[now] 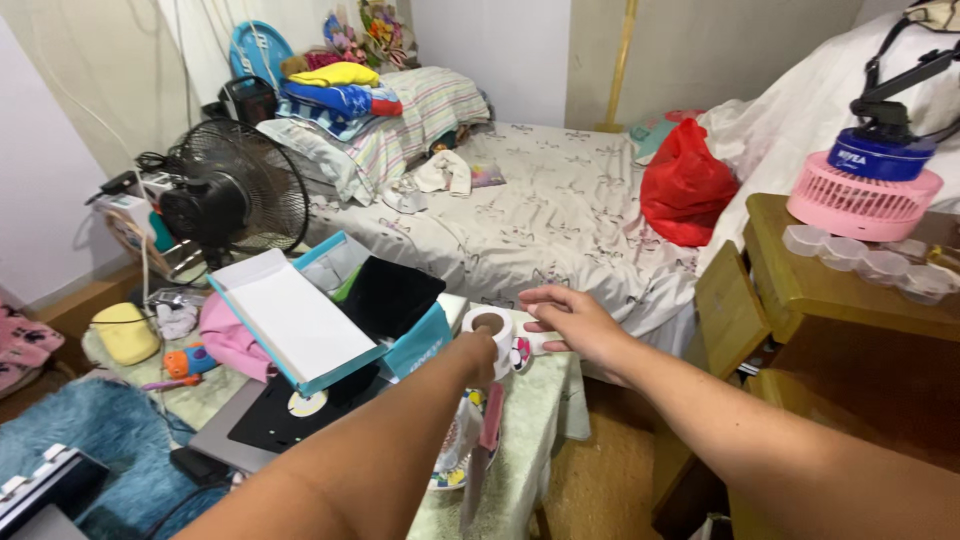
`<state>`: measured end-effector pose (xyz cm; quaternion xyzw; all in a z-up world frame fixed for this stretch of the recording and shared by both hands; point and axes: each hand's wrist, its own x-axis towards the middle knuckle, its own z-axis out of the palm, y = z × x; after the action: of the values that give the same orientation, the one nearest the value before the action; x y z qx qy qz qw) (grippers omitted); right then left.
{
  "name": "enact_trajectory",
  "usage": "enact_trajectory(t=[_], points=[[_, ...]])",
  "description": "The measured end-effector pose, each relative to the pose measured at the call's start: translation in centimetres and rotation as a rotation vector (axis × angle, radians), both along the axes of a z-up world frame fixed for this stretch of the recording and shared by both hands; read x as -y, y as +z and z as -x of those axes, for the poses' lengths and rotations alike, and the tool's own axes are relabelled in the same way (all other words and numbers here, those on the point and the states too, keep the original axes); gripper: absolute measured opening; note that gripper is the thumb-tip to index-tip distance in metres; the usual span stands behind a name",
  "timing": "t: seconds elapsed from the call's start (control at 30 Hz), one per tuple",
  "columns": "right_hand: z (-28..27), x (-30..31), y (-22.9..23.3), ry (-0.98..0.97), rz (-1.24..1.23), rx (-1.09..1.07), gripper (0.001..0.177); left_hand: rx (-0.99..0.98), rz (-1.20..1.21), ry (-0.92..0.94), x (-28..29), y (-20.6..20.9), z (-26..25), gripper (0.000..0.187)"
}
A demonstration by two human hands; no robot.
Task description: The person wipes a wooden dressing table and mirror using a cloth and paper towel. They move a small fan, a tripod, a bowl, and a lid aside to reach the surface, then wipe the tabletop and mirror. They also wipe a pair of black sandals before placing them back on the table.
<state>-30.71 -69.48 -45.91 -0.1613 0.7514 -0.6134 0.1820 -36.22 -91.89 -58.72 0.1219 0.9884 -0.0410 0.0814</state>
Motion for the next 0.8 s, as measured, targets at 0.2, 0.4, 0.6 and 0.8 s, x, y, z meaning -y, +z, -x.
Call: enact_trajectory(t=[0.2, 0.4, 0.6, 0.8], points=[[-0.3, -1.9, 0.2, -0.104, 0.064, 0.068, 0.044, -0.254, -0.532, 0.303, -0.8, 5.8, -4.8, 0.025], [-2.8, -2.2, 1.9, -0.158, 0.314, 0.279, 0.051, -0.777, -1.004, 0.123, -8.0, 15.8, -18.8, 0.028], [-6.8, -4.4, 4.5, -0.19, 0.279, -0.026, 0.054, -0.753, -1.316, 0.147, -11.6, 19.7, -26.0, 0.022], [-13.0, -9.4, 8.8, 0.076, 0.346, 0.062, 0.049, -0.51, -1.866, 0.344, -13.7, 21.8, -31.4, 0.016]])
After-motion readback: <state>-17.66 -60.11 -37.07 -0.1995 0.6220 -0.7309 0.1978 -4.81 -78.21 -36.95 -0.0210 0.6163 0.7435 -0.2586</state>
